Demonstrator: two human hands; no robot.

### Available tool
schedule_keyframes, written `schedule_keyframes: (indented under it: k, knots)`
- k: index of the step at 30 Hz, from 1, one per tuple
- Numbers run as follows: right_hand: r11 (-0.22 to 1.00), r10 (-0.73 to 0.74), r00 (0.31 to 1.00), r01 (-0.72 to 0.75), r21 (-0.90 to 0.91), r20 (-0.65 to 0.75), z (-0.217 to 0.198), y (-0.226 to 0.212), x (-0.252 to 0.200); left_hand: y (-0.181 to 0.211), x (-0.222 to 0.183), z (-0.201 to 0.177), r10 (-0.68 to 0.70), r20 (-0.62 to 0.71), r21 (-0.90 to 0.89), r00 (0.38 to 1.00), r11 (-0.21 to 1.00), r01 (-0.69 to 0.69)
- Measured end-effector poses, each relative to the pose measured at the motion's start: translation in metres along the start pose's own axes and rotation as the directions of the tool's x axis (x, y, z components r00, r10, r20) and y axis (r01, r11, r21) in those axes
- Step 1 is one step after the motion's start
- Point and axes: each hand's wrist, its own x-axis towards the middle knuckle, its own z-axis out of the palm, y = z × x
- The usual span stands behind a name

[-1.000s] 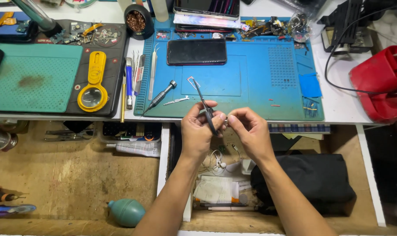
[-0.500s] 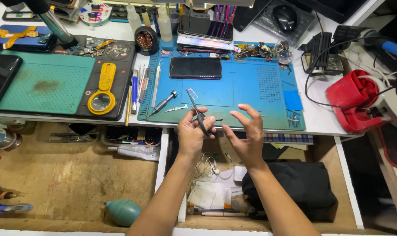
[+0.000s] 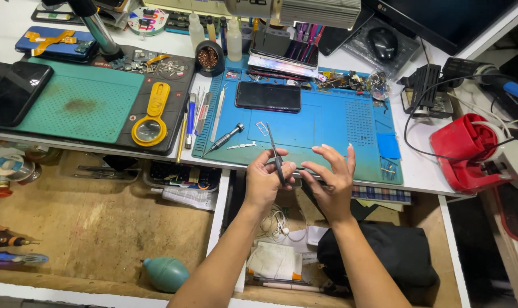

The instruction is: Trimming a fine copper wire using small scissors at a repair bench

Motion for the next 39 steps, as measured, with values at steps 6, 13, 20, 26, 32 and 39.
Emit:
schedule_keyframes:
  k: [6, 13, 20, 26, 32, 39]
  knots:
    - [0.994, 0.073, 0.995, -0.078, 0.071, 0.071, 0.003, 0.003, 0.000, 0.000, -0.002, 0.002, -0.009, -0.006, 0.039, 1.000, 0.999, 0.010]
    - [0.941, 0.257, 0.956, -0.281, 0.189, 0.141, 0.004, -0.010, 0.005, 0.011, -0.011, 0.007, 0.047, -0.011, 0.169, 0.999, 0.985, -0.044]
    - [0.315, 0.682, 0.653, -0.669, 0.674, 0.329, 0.015, 0.007, 0.013, 0.008, -0.016, 0.009, 0.046, 0.119, 0.515, 0.992, 0.851, -0.101]
    - [-0.056, 0.720, 0.426, -0.751, 0.658, 0.548, 0.017, 0.019, 0.015, 0.023, -0.021, 0.016, 0.038, 0.137, 0.672, 0.990, 0.730, -0.121]
    - [-0.144, 0.738, 0.359, -0.744, 0.653, 0.572, 0.021, 0.030, -0.004, 0.016, -0.010, 0.013, 0.043, 0.132, 0.725, 0.990, 0.678, -0.126]
    - [-0.141, 0.692, 0.325, -0.815, 0.563, 0.644, 0.016, 0.035, 0.000, 0.029, 0.005, 0.017, -0.203, 0.126, 0.813, 0.971, 0.582, 0.016]
